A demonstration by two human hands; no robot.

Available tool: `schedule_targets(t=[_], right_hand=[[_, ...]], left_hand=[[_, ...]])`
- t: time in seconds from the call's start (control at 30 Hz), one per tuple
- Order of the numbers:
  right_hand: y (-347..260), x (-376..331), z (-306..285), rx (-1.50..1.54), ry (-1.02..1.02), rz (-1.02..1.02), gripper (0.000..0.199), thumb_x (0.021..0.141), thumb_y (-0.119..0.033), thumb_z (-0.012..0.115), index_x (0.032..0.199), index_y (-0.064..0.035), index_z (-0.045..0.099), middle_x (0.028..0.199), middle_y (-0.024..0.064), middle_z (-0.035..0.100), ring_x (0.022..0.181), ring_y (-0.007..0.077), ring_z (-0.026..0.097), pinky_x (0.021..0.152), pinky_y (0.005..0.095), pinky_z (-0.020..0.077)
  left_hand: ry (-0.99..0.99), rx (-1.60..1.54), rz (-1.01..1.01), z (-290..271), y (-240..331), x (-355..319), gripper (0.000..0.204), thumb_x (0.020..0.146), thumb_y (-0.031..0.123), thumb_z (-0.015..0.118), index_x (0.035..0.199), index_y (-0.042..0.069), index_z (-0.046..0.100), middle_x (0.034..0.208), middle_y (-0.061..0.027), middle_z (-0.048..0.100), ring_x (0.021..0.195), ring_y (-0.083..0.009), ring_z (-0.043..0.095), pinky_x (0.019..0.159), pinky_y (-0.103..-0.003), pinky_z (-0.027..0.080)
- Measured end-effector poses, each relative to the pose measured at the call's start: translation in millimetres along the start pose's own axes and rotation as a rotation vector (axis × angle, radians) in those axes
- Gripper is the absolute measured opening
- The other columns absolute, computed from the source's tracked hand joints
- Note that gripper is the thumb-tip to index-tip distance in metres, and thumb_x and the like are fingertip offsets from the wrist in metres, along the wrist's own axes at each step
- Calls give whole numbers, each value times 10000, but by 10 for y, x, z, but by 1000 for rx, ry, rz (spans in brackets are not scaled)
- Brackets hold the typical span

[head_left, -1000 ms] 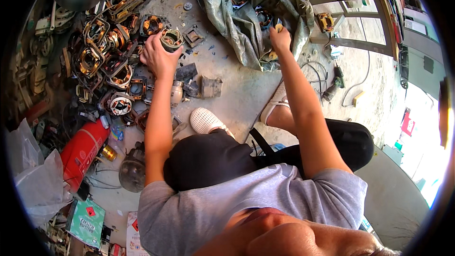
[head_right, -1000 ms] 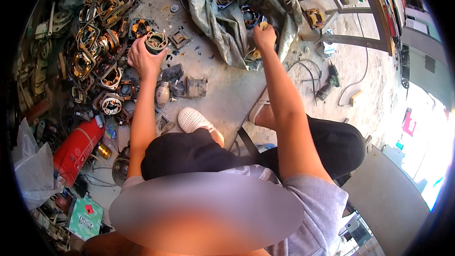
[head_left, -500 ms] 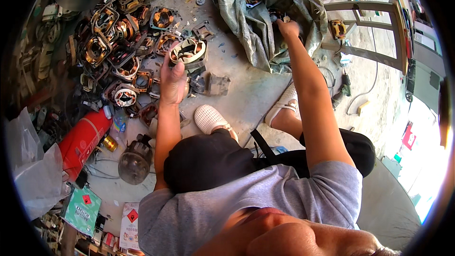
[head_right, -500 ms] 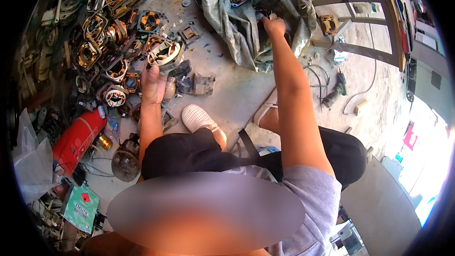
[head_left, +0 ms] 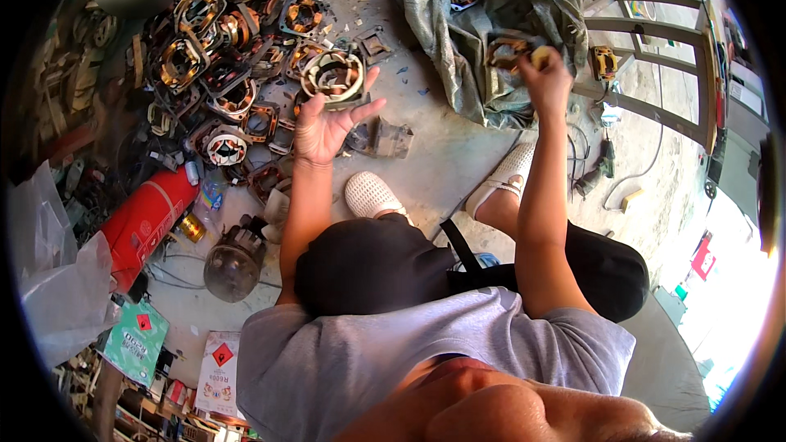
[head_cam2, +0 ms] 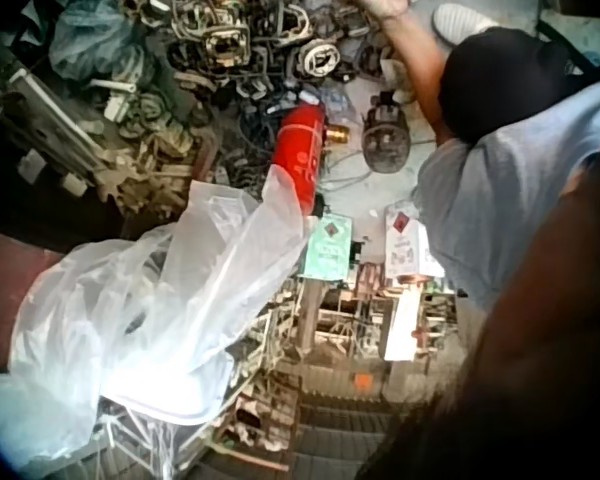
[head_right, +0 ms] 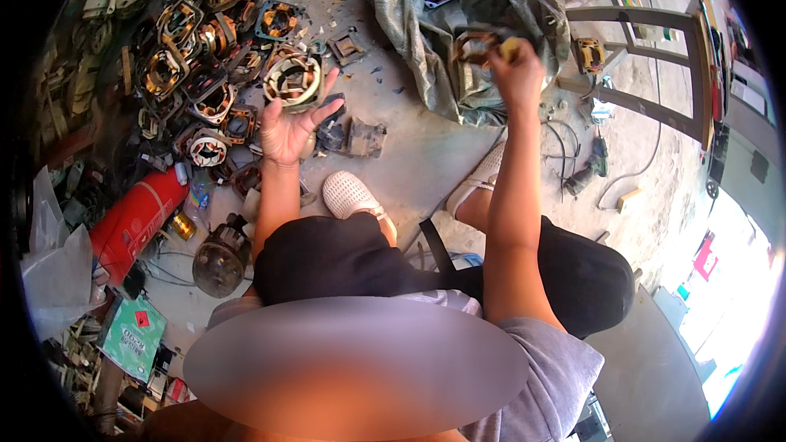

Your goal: The person sorts through and disassembles several electric motor components by hand, using a utility knife to pry parts and pliers to pull at wiring before placing items into a large bag.

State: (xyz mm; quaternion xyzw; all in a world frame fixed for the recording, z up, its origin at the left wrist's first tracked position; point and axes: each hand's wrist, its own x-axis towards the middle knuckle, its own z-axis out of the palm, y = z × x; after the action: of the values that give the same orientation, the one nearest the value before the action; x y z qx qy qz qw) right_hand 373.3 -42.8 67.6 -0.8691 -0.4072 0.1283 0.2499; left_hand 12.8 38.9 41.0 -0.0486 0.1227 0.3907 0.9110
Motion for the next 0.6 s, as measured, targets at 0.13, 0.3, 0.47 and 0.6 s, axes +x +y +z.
schedule_targets(t=[0.13, 0.3, 0.47, 0.6], right_hand=[[-72, -420, 431, -73, -540, -110, 287, 680, -210, 751, 901, -41, 680, 818, 183, 684, 789, 368, 661, 719, 411, 526], [-12, -975, 898, -337, -728, -176, 352, 664, -223, 760, 934, -29, 646, 833, 208, 669, 828, 388, 649, 747, 457, 523], [-210, -937, 899, -196, -681, -117, 407, 774, -332, 750, 985, -8, 625, 846, 211, 663, 815, 364, 650, 731, 406, 523], [-807, -787, 741, 330, -688, 47, 386, 912, -369, 641, 1067, -18, 600, 914, 109, 675, 784, 219, 629, 708, 321, 504]], left_hand=[[-23, 0, -4, 53, -7, -28, 817, 793, -58, 575, 1462, 330, 310, 1480, -147, 376, 1402, -455, 250, 1059, -745, 230], [-81, 0, 32, 173, 3, -79, 681, 868, 373, 671, 1461, 359, 337, 1511, -99, 343, 1386, -448, 283, 1041, -757, 217], [-19, 160, 96, 246, 22, -101, 662, 899, 441, 619, 1476, 316, 319, 1504, -61, 359, 1354, -413, 361, 1038, -714, 282], [22, 185, 145, 320, -9, -93, 658, 917, 402, 600, 1481, 225, 313, 1483, -60, 385, 1359, -420, 352, 1046, -680, 314]])
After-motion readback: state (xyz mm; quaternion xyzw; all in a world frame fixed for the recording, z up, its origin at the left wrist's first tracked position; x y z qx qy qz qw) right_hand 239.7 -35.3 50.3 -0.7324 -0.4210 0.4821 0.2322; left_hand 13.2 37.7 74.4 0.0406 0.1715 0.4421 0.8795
